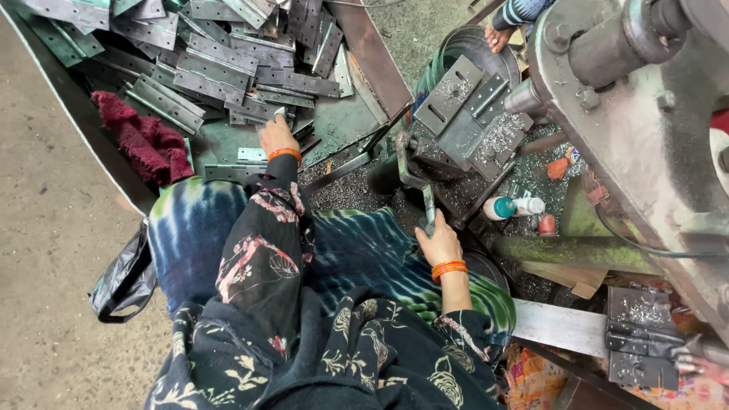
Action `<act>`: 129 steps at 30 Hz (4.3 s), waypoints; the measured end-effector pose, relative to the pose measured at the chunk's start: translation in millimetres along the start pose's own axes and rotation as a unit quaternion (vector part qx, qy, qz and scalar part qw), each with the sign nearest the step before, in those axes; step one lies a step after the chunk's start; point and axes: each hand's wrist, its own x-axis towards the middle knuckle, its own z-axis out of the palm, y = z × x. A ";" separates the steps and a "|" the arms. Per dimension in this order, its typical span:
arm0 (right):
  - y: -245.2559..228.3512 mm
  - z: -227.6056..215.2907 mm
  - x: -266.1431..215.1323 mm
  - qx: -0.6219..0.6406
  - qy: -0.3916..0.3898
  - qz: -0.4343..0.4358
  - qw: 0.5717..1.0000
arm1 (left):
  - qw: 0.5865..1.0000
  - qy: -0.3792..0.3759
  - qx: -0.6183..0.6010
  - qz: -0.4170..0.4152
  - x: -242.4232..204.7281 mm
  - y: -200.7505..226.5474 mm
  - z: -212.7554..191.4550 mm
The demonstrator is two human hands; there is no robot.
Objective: The person operates a manual press machine to process metal plates. They pick up plates from a pile, place them into the machine's die, and pull a lever to activate the press. The processed plates are then removed and placed back into the pile.
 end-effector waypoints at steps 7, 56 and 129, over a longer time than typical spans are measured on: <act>-2.3 3.2 -0.9 0.016 -0.002 0.010 1.000 | 0.986 0.017 -0.146 0.083 -10.5 67.0 -67.4; 20.5 58.8 -4.8 0.098 0.046 0.017 0.994 | 0.840 0.005 0.107 0.532 -153.1 297.8 -84.1; -21.3 -28.6 11.1 0.004 -0.053 0.029 0.998 | 0.799 0.028 0.046 0.599 -161.3 232.2 -93.3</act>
